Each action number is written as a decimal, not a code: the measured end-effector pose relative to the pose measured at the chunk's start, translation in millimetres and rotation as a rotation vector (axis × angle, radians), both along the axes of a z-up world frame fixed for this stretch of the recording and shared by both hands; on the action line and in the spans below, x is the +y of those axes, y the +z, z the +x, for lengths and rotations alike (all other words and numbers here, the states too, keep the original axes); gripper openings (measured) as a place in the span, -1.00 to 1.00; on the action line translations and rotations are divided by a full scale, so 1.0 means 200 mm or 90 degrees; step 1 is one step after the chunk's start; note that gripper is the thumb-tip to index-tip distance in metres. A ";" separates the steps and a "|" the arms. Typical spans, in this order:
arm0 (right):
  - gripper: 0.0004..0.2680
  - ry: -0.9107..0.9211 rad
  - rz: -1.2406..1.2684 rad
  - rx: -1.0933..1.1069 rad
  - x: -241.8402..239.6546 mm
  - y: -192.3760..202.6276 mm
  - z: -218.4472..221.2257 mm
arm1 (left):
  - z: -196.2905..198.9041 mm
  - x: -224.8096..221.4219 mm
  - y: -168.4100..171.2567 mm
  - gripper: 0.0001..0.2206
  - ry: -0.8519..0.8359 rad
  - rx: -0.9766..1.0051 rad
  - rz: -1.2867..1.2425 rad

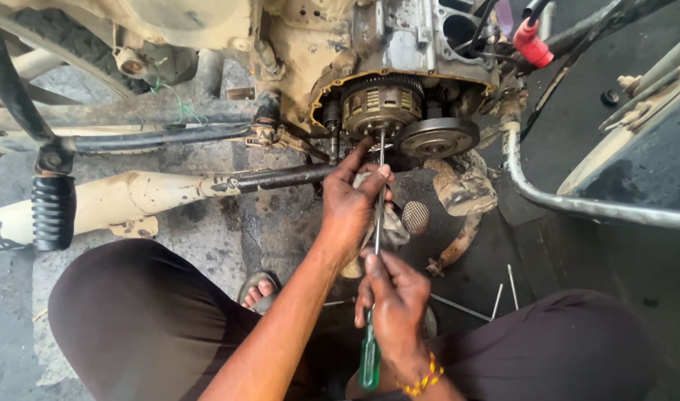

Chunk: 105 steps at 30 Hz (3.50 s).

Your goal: The person kneels on the floor beside a scooter with its engine exposed and uses a long screwdriver to loosen and turn a screw on the engine's clutch/variator cover, steadying the assembly with the other hand. They occasionally wipe parts with a cloth and reposition the screwdriver to keep working on the fastener.

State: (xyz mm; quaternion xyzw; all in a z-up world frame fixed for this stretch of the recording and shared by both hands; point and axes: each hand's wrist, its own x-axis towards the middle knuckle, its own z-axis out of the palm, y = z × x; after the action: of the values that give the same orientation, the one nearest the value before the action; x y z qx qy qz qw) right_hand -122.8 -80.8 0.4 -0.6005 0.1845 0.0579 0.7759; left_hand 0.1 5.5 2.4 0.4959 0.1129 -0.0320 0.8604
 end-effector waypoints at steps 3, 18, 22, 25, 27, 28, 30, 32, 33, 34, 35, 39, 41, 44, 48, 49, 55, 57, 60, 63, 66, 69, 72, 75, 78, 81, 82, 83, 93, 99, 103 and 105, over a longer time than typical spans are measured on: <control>-0.82 0.013 -0.032 0.032 -0.02 -0.01 0.01 | -0.02 0.00 0.01 -0.40 -0.001 0.028 -0.018; -0.78 0.022 -0.034 0.015 0.02 0.04 -0.02 | 0.00 0.00 -0.01 -0.40 -0.024 0.029 -0.029; -0.79 0.017 -0.034 0.003 0.00 0.03 0.00 | -0.02 0.00 -0.02 -0.45 -0.027 0.036 -0.040; -0.79 0.019 -0.041 0.005 0.02 0.04 -0.02 | -0.02 -0.02 -0.04 -0.48 -0.037 0.035 -0.042; -0.78 0.017 -0.038 0.001 0.03 0.03 -0.03 | 0.00 -0.01 -0.04 -0.49 -0.042 0.033 -0.036; -0.78 0.008 -0.017 -0.004 0.03 0.03 -0.03 | 0.00 0.00 -0.04 -0.50 -0.042 0.035 -0.041; -0.78 -0.003 0.002 -0.004 0.02 0.02 -0.01 | -0.01 0.00 -0.04 -0.52 -0.042 0.042 -0.048; -0.80 0.008 -0.035 0.005 0.01 0.05 0.04 | -0.01 0.00 -0.02 -0.54 -0.039 0.043 -0.064; -0.80 0.007 -0.035 0.004 0.00 0.05 0.03 | -0.02 -0.01 -0.03 -0.54 -0.040 0.042 -0.065; -0.80 0.018 -0.034 0.001 -0.01 0.05 0.05 | -0.01 -0.01 -0.04 -0.55 -0.040 0.041 -0.062; -0.81 0.029 -0.033 -0.002 -0.02 0.05 0.06 | 0.00 -0.02 -0.04 -0.57 -0.039 0.040 -0.060; -0.83 0.039 -0.049 -0.002 -0.03 0.00 0.08 | 0.00 -0.02 -0.05 -0.58 -0.029 0.029 -0.048; -0.83 0.044 -0.075 0.004 -0.04 -0.01 0.08 | -0.01 -0.02 -0.03 -0.55 -0.031 0.049 -0.049; -0.82 0.042 -0.085 0.037 -0.06 -0.01 0.09 | -0.02 -0.01 0.00 -0.51 -0.032 0.049 -0.054; -0.82 0.034 -0.088 0.056 -0.05 0.01 0.11 | -0.01 -0.01 0.00 -0.47 -0.035 0.042 -0.064; -0.82 0.033 -0.100 0.063 -0.06 0.02 0.11 | -0.02 -0.01 0.00 -0.47 -0.039 0.044 -0.070; -0.82 0.041 -0.136 0.033 -0.07 0.04 0.11 | -0.01 -0.01 -0.03 -0.45 -0.044 0.034 -0.058; -0.82 0.041 -0.155 0.042 -0.08 0.04 0.10 | -0.01 -0.03 -0.05 -0.45 -0.046 0.032 -0.063; -0.82 0.053 -0.138 0.006 -0.07 0.04 0.11 | 0.00 -0.02 -0.05 -0.45 -0.042 0.017 -0.071; -0.84 0.048 -0.118 0.034 -0.06 0.01 0.11 | 0.00 -0.02 -0.05 -0.45 -0.038 0.005 -0.056; -0.82 0.051 -0.133 0.017 -0.06 0.00 0.08 | 0.00 -0.03 -0.06 -0.46 -0.039 0.014 -0.052; -0.82 0.047 -0.114 0.017 -0.01 0.01 0.03 | -0.01 -0.02 -0.05 -0.47 -0.039 0.027 -0.069; -0.85 0.024 -0.089 0.022 0.04 -0.02 -0.07 | -0.03 -0.01 0.00 -0.51 -0.067 0.031 -0.057; -0.84 -0.029 -0.048 0.012 0.05 -0.05 -0.13 | -0.06 -0.02 0.07 -0.56 -0.135 0.024 0.042; -0.85 -0.002 -0.025 -0.020 -0.03 -0.05 -0.07 | -0.06 -0.03 0.06 -0.60 -0.170 0.026 0.083; -0.84 -0.004 -0.240 -0.143 -0.22 0.02 0.14 | -0.04 -0.03 0.01 -0.63 -0.125 0.037 0.011; -0.82 -0.034 -0.403 -0.183 -0.28 0.10 0.23 | -0.03 -0.02 0.01 -0.65 -0.105 0.032 -0.024; -0.78 -0.066 -0.567 -0.221 -0.35 0.17 0.32 | -0.02 -0.01 0.00 -0.66 -0.086 0.026 -0.059; -0.46 0.250 -1.187 -0.492 -0.49 0.36 0.84 | -0.04 0.01 0.00 -0.70 -0.084 0.027 -0.096; -0.41 0.169 -1.066 -0.382 -0.53 0.25 0.87 | -0.01 0.00 -0.01 -0.70 -0.084 0.013 -0.138; -0.40 0.149 -1.053 -0.356 -0.55 0.23 0.86 | 0.01 -0.03 0.00 -0.71 -0.088 0.017 -0.132; -0.40 0.137 -1.041 -0.381 -0.54 0.23 0.86 | 0.03 -0.03 0.00 -0.72 -0.087 0.015 -0.125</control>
State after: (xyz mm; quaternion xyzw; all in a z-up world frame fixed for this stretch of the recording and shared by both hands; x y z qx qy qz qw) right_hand 48.3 -188.9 45.8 -0.9726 -0.1008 -0.1793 0.1087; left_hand 5.1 -1.1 3.2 0.4151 0.0855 -0.1075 0.8994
